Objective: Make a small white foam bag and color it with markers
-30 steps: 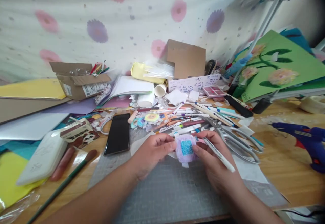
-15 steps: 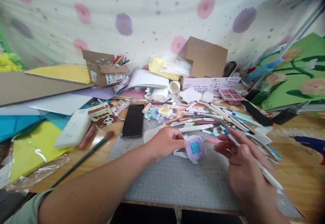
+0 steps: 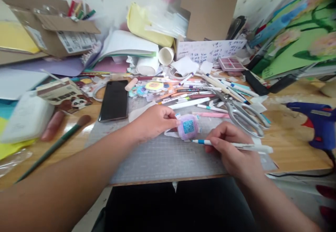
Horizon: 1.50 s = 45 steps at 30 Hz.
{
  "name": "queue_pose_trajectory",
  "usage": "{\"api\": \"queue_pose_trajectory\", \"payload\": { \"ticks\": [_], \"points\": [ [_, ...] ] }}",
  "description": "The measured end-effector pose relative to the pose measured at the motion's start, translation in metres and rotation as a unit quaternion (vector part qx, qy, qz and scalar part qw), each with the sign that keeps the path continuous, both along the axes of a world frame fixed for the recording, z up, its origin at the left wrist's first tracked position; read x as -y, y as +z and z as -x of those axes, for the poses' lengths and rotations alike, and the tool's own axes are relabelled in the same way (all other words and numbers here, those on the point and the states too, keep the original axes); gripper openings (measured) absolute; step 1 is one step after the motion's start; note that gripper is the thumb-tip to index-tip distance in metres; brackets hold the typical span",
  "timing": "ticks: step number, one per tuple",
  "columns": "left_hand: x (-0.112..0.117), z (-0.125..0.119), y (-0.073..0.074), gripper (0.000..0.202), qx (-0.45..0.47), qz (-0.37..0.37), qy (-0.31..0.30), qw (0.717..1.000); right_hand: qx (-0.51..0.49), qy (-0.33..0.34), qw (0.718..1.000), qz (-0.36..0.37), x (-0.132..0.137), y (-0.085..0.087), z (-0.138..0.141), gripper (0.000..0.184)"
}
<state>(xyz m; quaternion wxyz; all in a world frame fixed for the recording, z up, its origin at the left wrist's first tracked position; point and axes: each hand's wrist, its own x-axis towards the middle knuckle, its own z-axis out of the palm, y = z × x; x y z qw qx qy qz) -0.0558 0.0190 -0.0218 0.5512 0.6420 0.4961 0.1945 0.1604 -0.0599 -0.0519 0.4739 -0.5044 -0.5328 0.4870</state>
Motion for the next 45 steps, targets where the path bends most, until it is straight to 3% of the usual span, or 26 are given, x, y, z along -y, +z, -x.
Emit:
{"api": "queue_pose_trajectory", "payload": {
  "ticks": [3,7,10,14,17,23,32,45],
  "points": [
    [0.0,0.0,0.001,0.021,0.003,-0.006,0.014,1.0,0.031,0.025,0.999,-0.013,0.0,0.004,0.003,0.014],
    [0.002,0.001,0.004,0.023,0.053,0.049,0.031,0.997,-0.055,0.051,0.997,-0.031,0.002,0.007,0.002,0.01],
    [0.004,0.001,0.004,0.02,0.016,0.045,0.014,0.999,-0.075,0.109,0.991,-0.035,0.002,0.009,-0.002,0.009],
    [0.005,-0.001,0.003,0.019,-0.048,-0.007,0.002,0.999,-0.003,0.148,0.988,-0.05,0.002,0.012,-0.003,0.011],
    [0.005,-0.002,0.001,0.02,-0.08,-0.057,0.013,0.995,0.013,0.14,0.989,-0.047,0.003,0.013,-0.002,0.01],
    [0.006,-0.004,0.001,0.017,-0.103,-0.111,0.024,0.988,0.083,0.029,0.995,-0.042,0.001,0.009,0.002,0.015],
    [0.016,-0.008,0.008,0.012,-0.12,-0.172,0.02,0.978,0.212,0.038,0.976,-0.043,-0.002,0.013,0.006,0.015],
    [0.015,-0.009,0.008,0.013,-0.119,-0.173,0.014,0.978,0.237,0.04,0.97,-0.041,-0.002,0.014,0.005,0.018]
  ]
}}
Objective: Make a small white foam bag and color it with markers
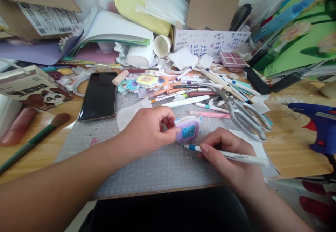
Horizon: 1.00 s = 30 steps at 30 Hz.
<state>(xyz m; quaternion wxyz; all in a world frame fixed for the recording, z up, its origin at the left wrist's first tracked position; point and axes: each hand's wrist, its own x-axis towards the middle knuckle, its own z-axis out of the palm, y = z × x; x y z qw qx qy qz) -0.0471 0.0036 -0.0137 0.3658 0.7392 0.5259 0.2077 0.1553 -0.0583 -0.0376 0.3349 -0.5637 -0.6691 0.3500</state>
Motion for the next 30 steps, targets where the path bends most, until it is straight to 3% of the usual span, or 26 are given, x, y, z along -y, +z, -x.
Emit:
{"api": "queue_pose_trajectory", "payload": {
  "ticks": [16,30],
  "points": [
    [0.0002,0.0001,-0.0027,0.012,0.02,-0.003,-0.01,1.0,-0.029,-0.059,0.998,-0.008,0.0034,-0.0015,0.0035,0.019],
    [-0.0002,0.0017,-0.0024,0.014,0.01,0.014,-0.011,1.0,-0.055,-0.07,0.996,0.002,0.0013,-0.0035,0.0047,0.018]
  ]
}}
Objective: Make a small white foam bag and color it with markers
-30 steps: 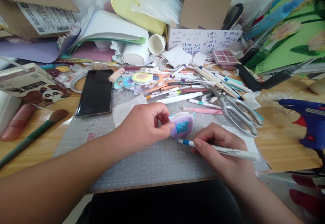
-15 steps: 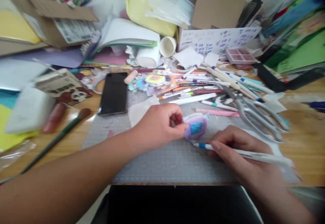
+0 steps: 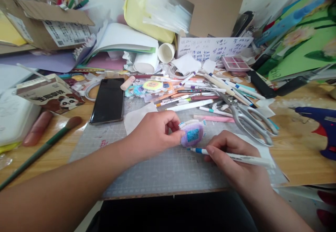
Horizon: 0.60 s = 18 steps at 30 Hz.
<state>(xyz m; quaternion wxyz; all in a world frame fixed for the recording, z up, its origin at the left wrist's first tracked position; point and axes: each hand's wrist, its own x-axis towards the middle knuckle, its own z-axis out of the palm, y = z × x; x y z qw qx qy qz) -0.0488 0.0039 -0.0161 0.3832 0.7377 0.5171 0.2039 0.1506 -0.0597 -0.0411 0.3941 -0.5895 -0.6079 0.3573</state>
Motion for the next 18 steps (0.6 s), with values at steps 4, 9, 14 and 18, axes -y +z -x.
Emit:
{"api": "queue_pose_trajectory", "payload": {
  "ticks": [4,9,14,18],
  "points": [
    [-0.0008,0.0002,-0.0011,0.014,0.005,0.002,-0.003,1.0,-0.009,0.0,1.0,0.006,-0.0001,-0.0005,-0.0001,0.019],
    [-0.0009,0.001,-0.001,0.014,0.008,0.0,-0.01,1.0,-0.006,0.004,1.0,0.005,-0.0006,-0.0002,-0.0004,0.019],
    [-0.0005,0.0011,-0.0012,0.013,0.003,0.002,-0.007,1.0,0.004,0.001,1.0,0.0,-0.0007,-0.0002,-0.0006,0.018],
    [-0.0007,0.0008,-0.0018,0.014,0.003,0.001,-0.007,1.0,-0.005,-0.004,1.0,-0.002,-0.0005,-0.0011,-0.0009,0.018]
  ]
}}
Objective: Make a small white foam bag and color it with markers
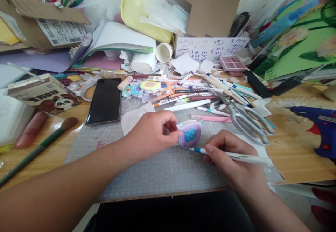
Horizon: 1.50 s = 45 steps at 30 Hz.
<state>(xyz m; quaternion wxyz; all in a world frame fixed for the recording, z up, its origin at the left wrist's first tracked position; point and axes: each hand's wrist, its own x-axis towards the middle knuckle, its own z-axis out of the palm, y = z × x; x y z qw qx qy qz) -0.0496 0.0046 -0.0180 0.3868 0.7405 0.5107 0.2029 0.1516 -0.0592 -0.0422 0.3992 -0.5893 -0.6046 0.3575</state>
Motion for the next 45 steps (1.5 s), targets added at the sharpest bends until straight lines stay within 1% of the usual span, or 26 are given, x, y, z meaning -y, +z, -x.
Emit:
{"api": "queue_pose_trajectory", "payload": {
  "ticks": [7,11,19,23,30,45],
  "points": [
    [0.0002,0.0001,0.0007,0.013,-0.001,-0.003,0.001,1.0,-0.001,-0.003,1.0,0.005,0.0,0.0009,0.0,0.018],
    [-0.0002,0.0002,0.0009,0.014,0.006,0.006,-0.001,1.0,-0.025,-0.007,1.0,0.017,-0.0005,0.0014,0.0,0.02],
    [0.0002,0.0003,0.0007,0.015,-0.001,-0.003,0.0,1.0,-0.006,-0.008,1.0,0.009,-0.0013,0.0021,0.0,0.019],
    [-0.0005,0.0005,0.0,0.015,0.004,-0.001,0.002,1.0,-0.022,-0.024,0.999,0.008,-0.0011,0.0019,0.0007,0.019],
    [-0.0008,0.0003,-0.0012,0.014,0.006,-0.002,0.0,1.0,-0.033,-0.031,0.999,0.005,-0.0012,0.0004,0.0009,0.019],
    [-0.0011,0.0002,-0.0006,0.013,-0.001,-0.019,-0.005,1.0,-0.017,-0.012,1.0,0.011,-0.0016,0.0012,0.0006,0.019]
  ]
}}
